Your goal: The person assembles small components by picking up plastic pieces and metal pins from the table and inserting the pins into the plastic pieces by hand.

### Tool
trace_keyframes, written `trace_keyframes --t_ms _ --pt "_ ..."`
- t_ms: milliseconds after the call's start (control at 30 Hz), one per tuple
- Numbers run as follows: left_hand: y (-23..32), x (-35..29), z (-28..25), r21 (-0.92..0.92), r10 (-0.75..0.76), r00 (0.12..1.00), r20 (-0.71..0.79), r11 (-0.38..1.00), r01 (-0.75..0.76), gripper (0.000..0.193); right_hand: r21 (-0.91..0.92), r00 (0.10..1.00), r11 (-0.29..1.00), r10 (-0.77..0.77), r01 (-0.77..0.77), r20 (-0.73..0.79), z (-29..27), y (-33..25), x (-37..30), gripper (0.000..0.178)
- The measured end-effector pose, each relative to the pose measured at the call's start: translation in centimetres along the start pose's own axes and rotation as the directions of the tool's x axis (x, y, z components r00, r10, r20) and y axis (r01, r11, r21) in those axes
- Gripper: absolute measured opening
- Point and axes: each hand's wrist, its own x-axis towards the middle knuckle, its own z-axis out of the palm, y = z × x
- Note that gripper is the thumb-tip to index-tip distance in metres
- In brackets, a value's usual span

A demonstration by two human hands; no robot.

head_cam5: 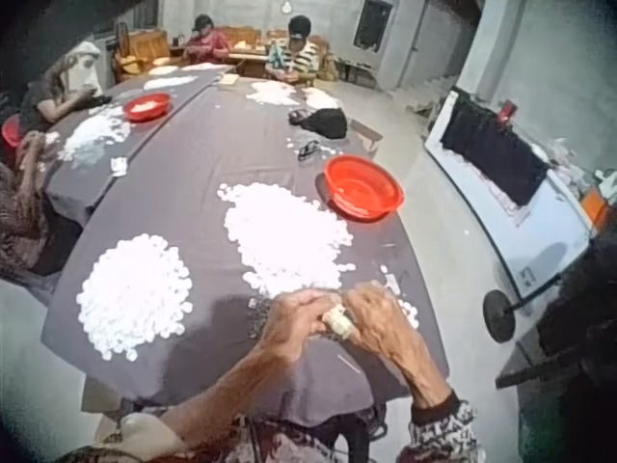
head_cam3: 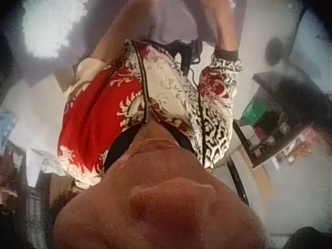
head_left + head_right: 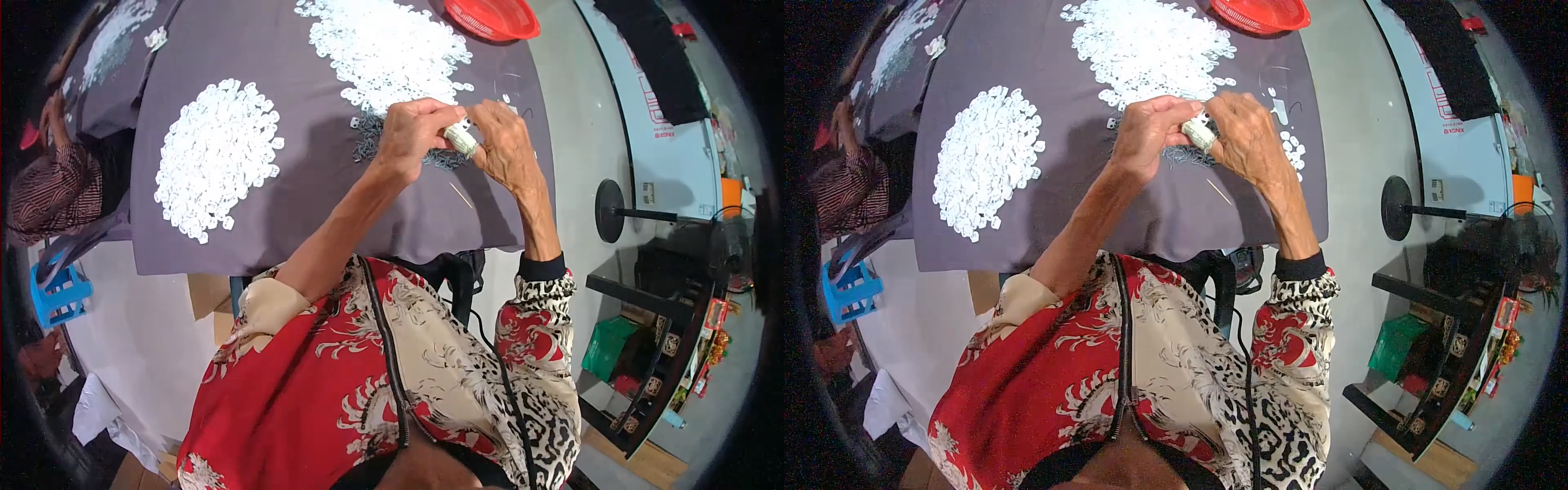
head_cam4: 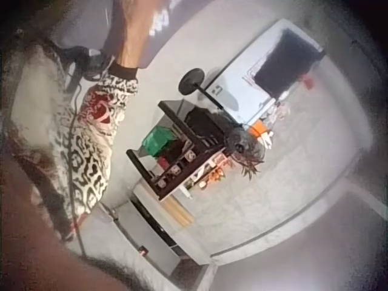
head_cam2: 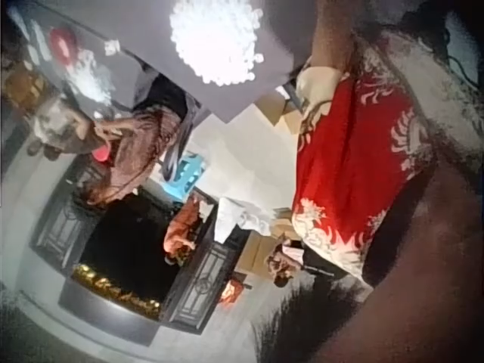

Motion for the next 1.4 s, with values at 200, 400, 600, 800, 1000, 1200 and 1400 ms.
trace_keyframes --t_ms 200,400,600,800,1000,1200,1400 --pt "0.0 -0.2 0.4 0.012 -0.011 1.0 0.0 1.0 0.011 0.02 -0.053 1.0 0.999 0.011 -0.009 0.024 -0.5 -0.2 -0.4 0.02" --pt "0.0 -0.2 0.4 -0.008 0.007 1.0 0.015 1.0 -0.007 0.019 -0.03 0.999 1.0 0.009 -0.008 0.039 -0.5 0.1 -0.3 0.016" --pt "-0.4 -0.1 0.5 -0.02 0.021 1.0 0.012 1.0 -0.021 0.02 0.024 0.996 0.997 -0.068 0.067 0.049 -0.8 0.6 -0.4 0.02" --pt "-0.3 0.0 0.2 0.048 -0.042 0.998 0.052 0.998 0.039 0.024 0.023 0.995 0.996 -0.085 0.084 0.046 -0.4 1.1 -0.7 0.019" --pt "0.1 0.2 -1.1 0.043 -0.051 0.997 0.054 0.998 0.049 0.03 0.239 0.984 0.955 0.176 -0.177 0.023 0.5 0.6 -1.6 0.025" --pt "1.9 0.5 -8.2 0.248 0.237 0.971 -0.041 0.944 -0.219 0.03 0.082 0.839 0.895 0.377 -0.439 0.392 2.2 -0.4 -6.6 0.016" --pt "5.9 -3.0 -14.6 0.886 0.548 0.774 -0.317 0.463 0.035 0.022 0.09 0.844 0.882 0.408 -0.463 0.347 3.3 -2.0 -8.1 0.01"
